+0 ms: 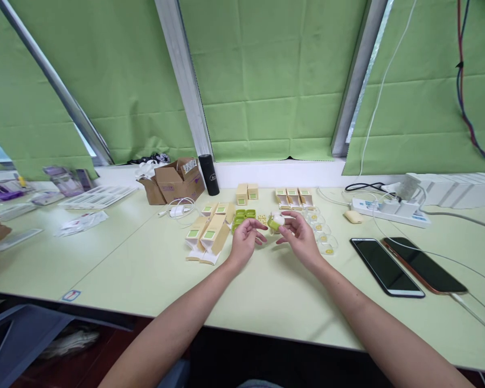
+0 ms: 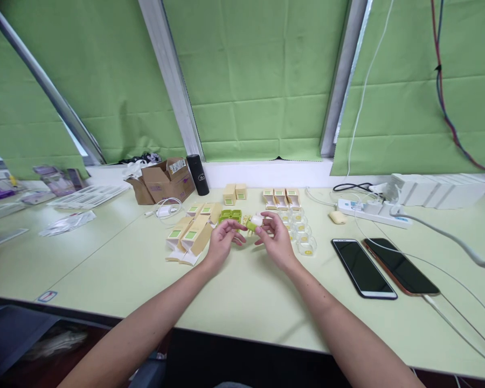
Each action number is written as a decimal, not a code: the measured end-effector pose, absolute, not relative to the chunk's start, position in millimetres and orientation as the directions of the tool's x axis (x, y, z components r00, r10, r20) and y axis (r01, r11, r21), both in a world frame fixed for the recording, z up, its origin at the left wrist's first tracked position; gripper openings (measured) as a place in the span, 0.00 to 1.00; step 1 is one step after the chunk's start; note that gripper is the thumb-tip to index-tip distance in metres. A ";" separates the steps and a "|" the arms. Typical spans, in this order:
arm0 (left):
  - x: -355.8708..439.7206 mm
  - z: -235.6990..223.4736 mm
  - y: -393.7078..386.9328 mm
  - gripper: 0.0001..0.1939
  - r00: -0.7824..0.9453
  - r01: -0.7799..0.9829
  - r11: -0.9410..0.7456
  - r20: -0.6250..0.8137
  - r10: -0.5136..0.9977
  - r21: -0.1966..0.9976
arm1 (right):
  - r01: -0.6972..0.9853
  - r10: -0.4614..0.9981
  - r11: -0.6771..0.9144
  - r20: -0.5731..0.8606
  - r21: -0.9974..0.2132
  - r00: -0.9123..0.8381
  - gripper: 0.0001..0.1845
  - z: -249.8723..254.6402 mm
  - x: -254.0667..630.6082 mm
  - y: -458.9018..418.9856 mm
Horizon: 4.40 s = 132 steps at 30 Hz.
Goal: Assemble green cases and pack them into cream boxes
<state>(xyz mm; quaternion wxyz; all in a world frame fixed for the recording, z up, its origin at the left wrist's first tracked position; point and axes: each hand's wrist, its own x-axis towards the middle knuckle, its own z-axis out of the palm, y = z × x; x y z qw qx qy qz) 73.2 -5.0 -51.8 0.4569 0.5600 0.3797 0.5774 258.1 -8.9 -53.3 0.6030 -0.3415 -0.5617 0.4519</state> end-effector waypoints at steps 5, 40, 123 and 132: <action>69.3 -53.6 -3.6 0.10 0.008 0.035 -0.432 0.432 0.902 0.901 | -0.305 0.979 0.151 0.185 -0.940 -0.088 0.32 -51.1 257.3 -7.1; 73.1 -56.1 7.2 0.27 0.170 -0.106 -0.212 0.227 0.959 0.972 | -0.270 0.966 0.001 0.070 -0.963 -0.247 0.35 -52.5 260.0 -8.7; 65.9 -60.7 21.0 0.31 -0.082 -0.453 -0.220 0.205 0.975 0.864 | -0.699 0.901 -0.262 0.092 -0.665 -0.425 0.22 -56.4 254.5 -9.0; 66.2 -63.2 21.4 0.32 -0.095 -0.411 -0.225 0.204 0.974 0.884 | -0.596 0.966 -0.047 0.115 -0.801 -0.230 0.28 -66.0 252.3 -2.4</action>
